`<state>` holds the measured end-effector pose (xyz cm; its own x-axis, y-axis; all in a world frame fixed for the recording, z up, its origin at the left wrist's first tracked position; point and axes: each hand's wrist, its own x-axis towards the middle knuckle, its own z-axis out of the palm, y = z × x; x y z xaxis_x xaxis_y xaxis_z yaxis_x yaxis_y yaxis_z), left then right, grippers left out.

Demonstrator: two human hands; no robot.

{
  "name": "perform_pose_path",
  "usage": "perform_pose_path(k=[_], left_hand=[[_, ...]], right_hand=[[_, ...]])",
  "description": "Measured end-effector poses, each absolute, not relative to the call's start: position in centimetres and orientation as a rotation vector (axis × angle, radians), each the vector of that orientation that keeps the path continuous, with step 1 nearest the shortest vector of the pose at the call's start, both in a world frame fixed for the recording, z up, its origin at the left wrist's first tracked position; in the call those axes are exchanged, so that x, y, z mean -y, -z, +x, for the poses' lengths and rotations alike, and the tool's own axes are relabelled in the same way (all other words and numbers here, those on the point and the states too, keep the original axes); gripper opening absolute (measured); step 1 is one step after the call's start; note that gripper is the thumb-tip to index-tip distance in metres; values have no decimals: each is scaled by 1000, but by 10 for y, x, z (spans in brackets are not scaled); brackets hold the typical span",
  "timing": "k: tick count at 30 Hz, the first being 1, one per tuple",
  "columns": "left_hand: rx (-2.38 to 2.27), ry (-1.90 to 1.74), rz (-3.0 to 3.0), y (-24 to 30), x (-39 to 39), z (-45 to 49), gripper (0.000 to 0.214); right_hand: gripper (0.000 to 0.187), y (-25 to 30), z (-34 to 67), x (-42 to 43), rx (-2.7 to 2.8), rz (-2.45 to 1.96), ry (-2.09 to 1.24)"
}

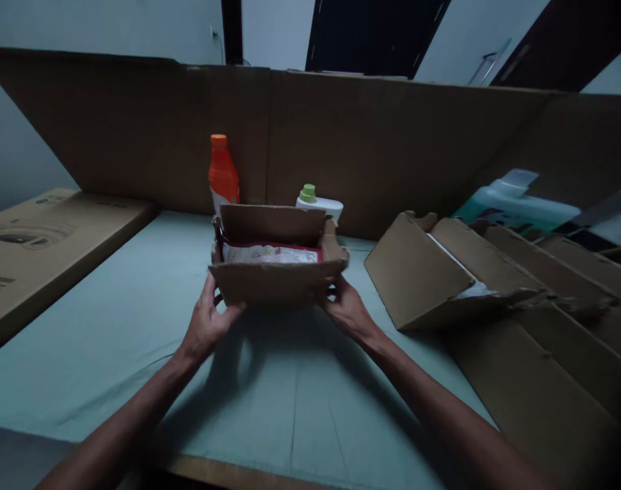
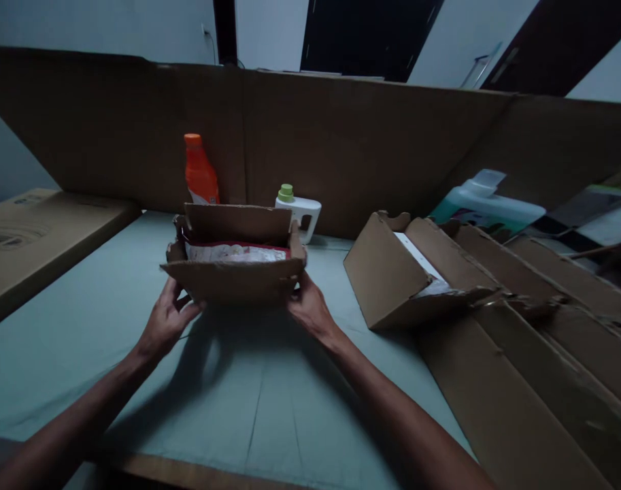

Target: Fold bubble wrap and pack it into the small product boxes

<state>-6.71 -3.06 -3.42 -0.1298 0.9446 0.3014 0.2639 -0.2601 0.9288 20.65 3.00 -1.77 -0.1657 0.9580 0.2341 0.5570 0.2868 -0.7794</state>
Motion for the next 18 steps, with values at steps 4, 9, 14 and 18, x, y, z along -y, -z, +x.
perform_pose_path(k=[4, 9, 14, 18], left_hand=[[-1427, -1322, 1579, 57, 110, -65, 77], [-1543, -1311, 1326, 68, 154, -81, 75], [-1405, -1178, 1347, 60, 139, -57, 65], [-1195, -1020, 1437, 67, 121, 12, 63]], right_hand=[[33, 30, 232, 28, 1830, -1326, -623], [36, 23, 204, 73, 1854, -1199, -632], [33, 7, 233, 112, 1774, -1341, -521], [27, 34, 304, 184, 1580, -1599, -321]])
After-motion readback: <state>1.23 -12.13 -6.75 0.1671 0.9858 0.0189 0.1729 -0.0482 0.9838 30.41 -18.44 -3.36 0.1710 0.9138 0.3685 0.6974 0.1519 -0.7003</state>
